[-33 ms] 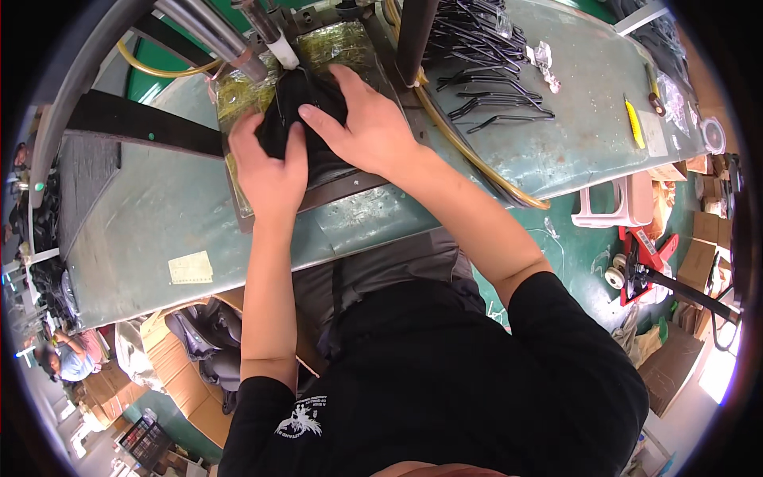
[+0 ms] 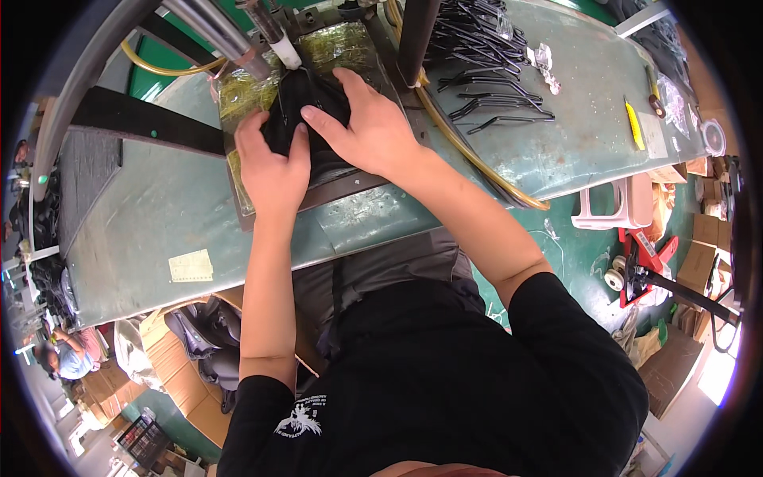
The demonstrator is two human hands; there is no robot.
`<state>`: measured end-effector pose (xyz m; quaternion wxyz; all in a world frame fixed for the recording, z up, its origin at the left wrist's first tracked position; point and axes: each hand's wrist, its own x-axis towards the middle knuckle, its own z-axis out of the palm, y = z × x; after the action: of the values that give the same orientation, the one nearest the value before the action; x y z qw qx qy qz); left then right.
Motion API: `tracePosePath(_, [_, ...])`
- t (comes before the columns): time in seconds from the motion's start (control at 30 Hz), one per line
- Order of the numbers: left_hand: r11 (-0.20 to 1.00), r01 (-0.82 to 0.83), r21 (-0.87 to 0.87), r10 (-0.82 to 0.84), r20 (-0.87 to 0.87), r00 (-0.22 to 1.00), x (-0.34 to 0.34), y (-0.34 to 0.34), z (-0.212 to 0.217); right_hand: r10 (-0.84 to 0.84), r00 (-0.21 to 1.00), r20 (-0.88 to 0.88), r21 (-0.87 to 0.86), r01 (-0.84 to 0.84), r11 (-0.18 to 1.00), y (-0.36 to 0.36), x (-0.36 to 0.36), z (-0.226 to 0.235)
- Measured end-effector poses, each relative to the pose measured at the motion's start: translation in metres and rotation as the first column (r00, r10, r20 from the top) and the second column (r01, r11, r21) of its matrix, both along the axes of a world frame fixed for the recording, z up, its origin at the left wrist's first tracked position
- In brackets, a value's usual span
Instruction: The person is assembling bicycle saddles by inserting metal rails into the seat base and using a pneumatic press machine to secure them.
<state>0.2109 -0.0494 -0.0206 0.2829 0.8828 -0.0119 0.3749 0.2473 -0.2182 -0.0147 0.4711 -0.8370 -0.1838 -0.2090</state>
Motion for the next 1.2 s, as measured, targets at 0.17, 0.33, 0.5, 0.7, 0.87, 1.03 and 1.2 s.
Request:
tracePosePath(0.17, [0.955,0.033,-0.294,-0.113,-0.257,0.96,-0.006,0.015,0.022,0.156,0.949,-0.275,0.182,-0.108,0.977,-0.035,-0.011,0.025])
tracePosePath(0.33, [0.44,0.037,-0.897,-0.694,-0.313,0.648,-0.052,0.015,0.047,0.318,0.933,0.167,-0.203,-0.283,0.937,-0.092,-0.041,0.04])
tracePosePath(0.5, [-0.199,0.005,-0.98,-0.834,0.172,0.525,-0.092,0.008,0.062,0.178,0.983,-0.046,0.406,-0.145,0.903,-0.133,-0.079,-0.036])
tracePosePath(0.7, [0.276,0.024,-0.961,-0.77,-0.206,0.604,-0.125,0.059,0.042,-0.075,0.841,-0.536,0.653,0.469,0.594,-0.228,0.039,0.068])
tracePosePath(0.87, [0.648,0.024,-0.762,-0.37,-0.286,0.884,-0.153,0.104,0.027,-0.406,0.721,-0.562,0.454,0.678,0.578,-0.321,0.173,0.062])
tracePosePath(1.03, [0.629,-0.512,-0.586,0.533,-0.155,0.832,-0.265,0.214,-0.082,-0.376,0.925,0.054,-0.223,0.378,0.898,-0.242,0.066,0.051])
tracePosePath(1.2, [0.419,-0.828,0.372,0.871,-0.423,0.25,-0.436,0.226,-0.226,-0.28,0.96,0.0,-0.586,0.227,0.778,-0.245,0.008,0.039])
